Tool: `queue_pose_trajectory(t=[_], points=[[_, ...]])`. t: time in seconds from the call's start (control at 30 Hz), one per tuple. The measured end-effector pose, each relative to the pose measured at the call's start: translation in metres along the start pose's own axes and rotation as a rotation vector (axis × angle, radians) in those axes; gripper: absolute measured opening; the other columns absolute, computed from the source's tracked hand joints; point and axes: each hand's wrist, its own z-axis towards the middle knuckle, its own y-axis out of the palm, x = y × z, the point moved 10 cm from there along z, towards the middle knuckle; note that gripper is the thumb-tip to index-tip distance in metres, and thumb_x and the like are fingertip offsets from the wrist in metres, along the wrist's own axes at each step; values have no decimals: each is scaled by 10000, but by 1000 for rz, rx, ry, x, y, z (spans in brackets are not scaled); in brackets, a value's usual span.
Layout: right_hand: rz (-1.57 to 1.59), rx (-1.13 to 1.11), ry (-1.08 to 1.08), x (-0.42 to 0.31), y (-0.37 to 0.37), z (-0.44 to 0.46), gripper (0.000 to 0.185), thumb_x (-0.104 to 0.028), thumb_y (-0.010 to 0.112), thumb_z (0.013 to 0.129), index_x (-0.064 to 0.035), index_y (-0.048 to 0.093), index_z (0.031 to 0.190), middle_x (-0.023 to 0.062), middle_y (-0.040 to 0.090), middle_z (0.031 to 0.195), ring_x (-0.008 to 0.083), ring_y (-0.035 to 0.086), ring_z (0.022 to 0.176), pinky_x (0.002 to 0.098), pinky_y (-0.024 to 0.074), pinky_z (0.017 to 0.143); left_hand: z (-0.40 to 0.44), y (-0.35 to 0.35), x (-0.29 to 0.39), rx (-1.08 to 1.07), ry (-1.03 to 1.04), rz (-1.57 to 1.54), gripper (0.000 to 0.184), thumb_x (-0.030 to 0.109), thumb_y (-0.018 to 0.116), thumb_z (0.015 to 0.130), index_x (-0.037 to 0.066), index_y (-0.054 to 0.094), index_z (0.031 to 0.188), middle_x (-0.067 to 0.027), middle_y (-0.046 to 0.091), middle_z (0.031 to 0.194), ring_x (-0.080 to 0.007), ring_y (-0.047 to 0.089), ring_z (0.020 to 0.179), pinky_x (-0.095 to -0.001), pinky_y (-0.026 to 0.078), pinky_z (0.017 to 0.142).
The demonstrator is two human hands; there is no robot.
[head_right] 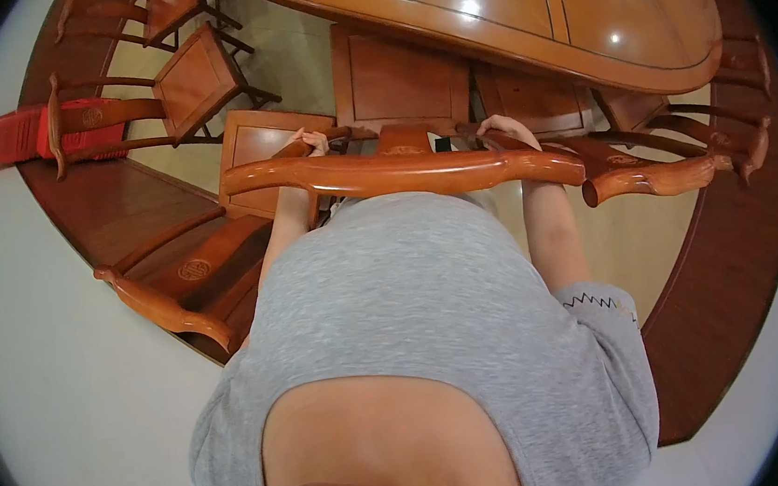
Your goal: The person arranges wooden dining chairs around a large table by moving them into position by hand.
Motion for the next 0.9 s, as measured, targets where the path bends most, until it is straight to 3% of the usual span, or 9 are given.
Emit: queue_pose_trajectory(t=[0.07, 0.13, 0.3, 0.4, 0.47, 0.53, 0.67, 0.8, 0.9], points=[[117, -116, 81, 8, 1, 11, 83, -121, 605, 809, -66, 600, 872, -13, 523, 717, 73, 474, 624, 207, 375, 551, 0, 5, -8, -8, -93, 43, 187, 25, 638, 777, 16, 457, 823, -74, 485, 769, -157, 530, 683, -254, 500, 662], [154, -92, 86, 9, -7, 21, 132, -156, 632, 795, -61, 595, 879, -11, 524, 689, 71, 475, 599, 214, 376, 529, 1, 11, -12, -14, -110, 46, 187, 27, 639, 773, 17, 458, 817, -73, 484, 764, -156, 528, 679, -257, 500, 662], [-71, -143, -20, -5, -20, 37, 165, -168, 659, 766, -68, 597, 883, -10, 530, 755, 70, 483, 680, 218, 372, 584, 6, 17, -21, 63, -55, 24, 184, 34, 646, 759, 33, 466, 795, -65, 487, 746, -149, 530, 679, -250, 499, 657], [-3, -169, -69, 0, -31, 49, 204, -197, 676, 740, -69, 596, 878, -12, 530, 791, 77, 482, 719, 219, 378, 620, 10, 28, -18, -10, 28, 5, 178, 32, 645, 754, 37, 470, 787, -73, 490, 761, -151, 535, 685, -246, 497, 644], [-180, -155, -83, -12, -31, 56, 242, -241, 683, 726, -70, 591, 871, -12, 530, 796, 82, 479, 715, 221, 389, 635, 12, 30, -31, 74, -106, -22, 173, 27, 642, 753, 29, 472, 784, -89, 490, 791, -153, 537, 688, -247, 494, 631], [-87, -63, 73, -5, -41, 61, 248, -250, 682, 724, -71, 584, 864, -15, 525, 790, 84, 480, 727, 225, 393, 646, 16, 34, -29, 19, -57, -61, 180, 25, 644, 752, 21, 470, 797, -96, 491, 803, -154, 538, 686, -250, 493, 630], [-186, -166, -21, -23, -34, 66, 139, -172, 620, 773, -86, 573, 871, -19, 502, 771, 69, 476, 733, 198, 393, 644, 17, 42, -21, 33, 1, -31, 220, 10, 632, 759, -6, 451, 882, -108, 481, 836, -155, 535, 696, -253, 490, 632], [-273, -102, -48, -31, -33, 69, 64, -152, 587, 798, -104, 585, 841, -24, 500, 771, 58, 472, 712, 192, 393, 617, 15, 46, -10, -14, 108, 35, 259, -4, 609, 776, -22, 421, 953, -114, 463, 863, -163, 531, 710, -259, 489, 634], [-144, -28, 218, 4, -50, 74, 101, -133, 541, 834, -110, 611, 765, -38, 502, 761, 40, 462, 663, 173, 384, 582, 13, 50, -7, -44, 172, 53, 253, -14, 584, 795, -36, 406, 974, -118, 448, 881, -169, 528, 723, -262, 491, 633]])
